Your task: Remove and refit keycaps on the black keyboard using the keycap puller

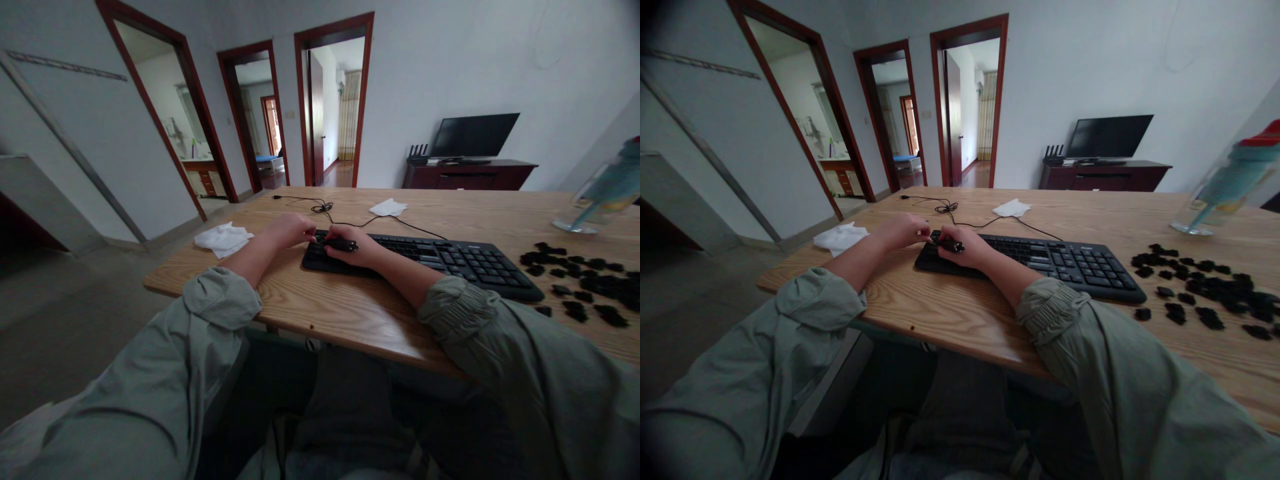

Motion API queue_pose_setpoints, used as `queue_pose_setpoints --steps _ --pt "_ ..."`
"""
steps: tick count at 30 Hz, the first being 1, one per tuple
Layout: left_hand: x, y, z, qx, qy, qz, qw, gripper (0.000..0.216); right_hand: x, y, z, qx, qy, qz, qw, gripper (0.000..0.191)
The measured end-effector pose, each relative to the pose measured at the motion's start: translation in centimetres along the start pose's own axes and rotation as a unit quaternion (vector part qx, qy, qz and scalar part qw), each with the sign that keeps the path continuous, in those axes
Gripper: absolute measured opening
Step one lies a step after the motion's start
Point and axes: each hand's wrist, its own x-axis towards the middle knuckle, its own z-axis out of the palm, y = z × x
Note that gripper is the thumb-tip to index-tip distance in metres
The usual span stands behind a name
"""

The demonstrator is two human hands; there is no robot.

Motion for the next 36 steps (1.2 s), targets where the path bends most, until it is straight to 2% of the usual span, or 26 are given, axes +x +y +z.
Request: queue_pose_setpoints --steps 4,9,15,20,25,29,32,36 --pt "-0.1 0.5 -0.2 0.036 -0.005 0.038 0.999 0.02 0.0 0.0 0.0 -0.004 0.009 -0.001 1.0 0.012" --pt "-0.9 0.6 0.5 0.055 0.019 0.082 0.995 0.023 0.0 -1.0 -0.1 -0.01 0.014 0.04 0.999 0.011" --pt "-1.4 -0.7 1.4 0.071 0.012 0.084 0.994 0.021 0.7 -2.2 0.2 -0.018 0.023 0.063 0.998 0.012" --pt "-1.5 -0.5 1.2 0.081 0.005 0.101 0.992 0.023 0.4 -1.2 0.1 -0.002 0.018 0.055 0.998 0.013" --pt "0.0 1.5 0.8 0.054 0.007 0.103 0.993 0.021 -0.5 -0.1 -0.2 -0.007 0.031 0.047 0.998 0.016" --pt "0.8 2.0 0.9 0.003 0.02 0.066 0.998 0.02 -0.6 0.1 -0.5 0.028 0.049 0.044 0.997 0.016" --pt "0.0 0.9 1.3 -0.061 0.047 -0.022 0.997 0.02 -0.1 0.2 -0.8 0.077 0.079 0.08 0.991 0.019" --pt "-1.2 -0.5 1.8 -0.164 0.046 -0.116 0.979 0.024 0.5 0.4 -1.1 0.056 0.119 0.143 0.981 0.016"
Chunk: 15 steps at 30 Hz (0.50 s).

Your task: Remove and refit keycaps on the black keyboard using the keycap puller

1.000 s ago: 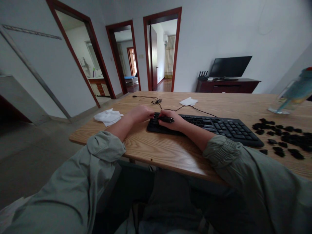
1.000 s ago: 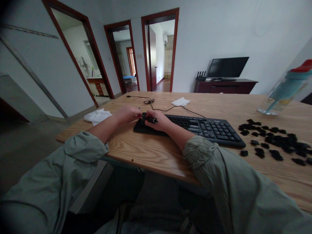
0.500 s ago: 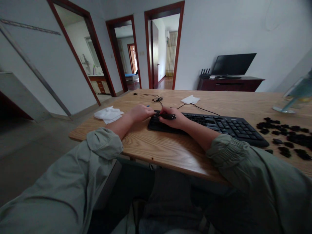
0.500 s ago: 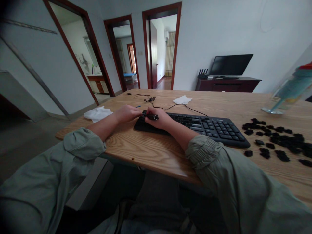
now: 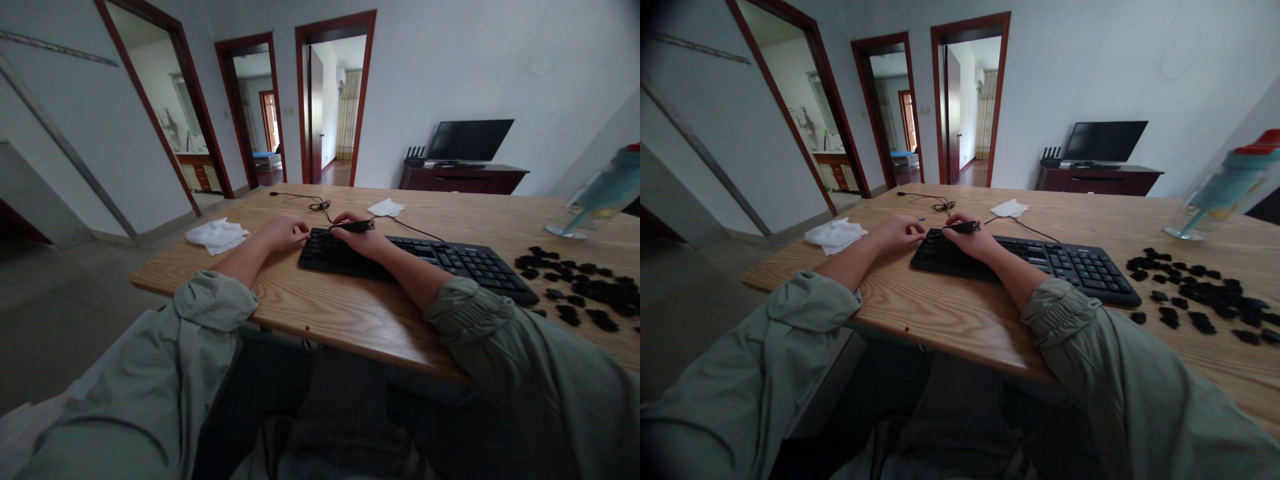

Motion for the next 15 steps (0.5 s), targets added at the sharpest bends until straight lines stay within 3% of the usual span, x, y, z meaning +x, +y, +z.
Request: queue_pose_setpoints --steps 6,10,15 --pt "0.5 0.9 0.3 -0.069 -0.036 -0.043 0.996 0.024 0.3 0.2 0.0 -0.017 0.014 0.026 0.999 0.015" --pt "1.3 1.6 0.7 -0.035 -0.046 -0.038 0.998 0.024 0.4 -0.2 -0.4 0.006 0.015 0.048 0.999 0.016" --pt "2.8 2.6 1.1 0.01 -0.087 -0.095 0.992 0.027 0.5 0.1 -1.8 0.039 0.067 0.084 0.993 0.022"
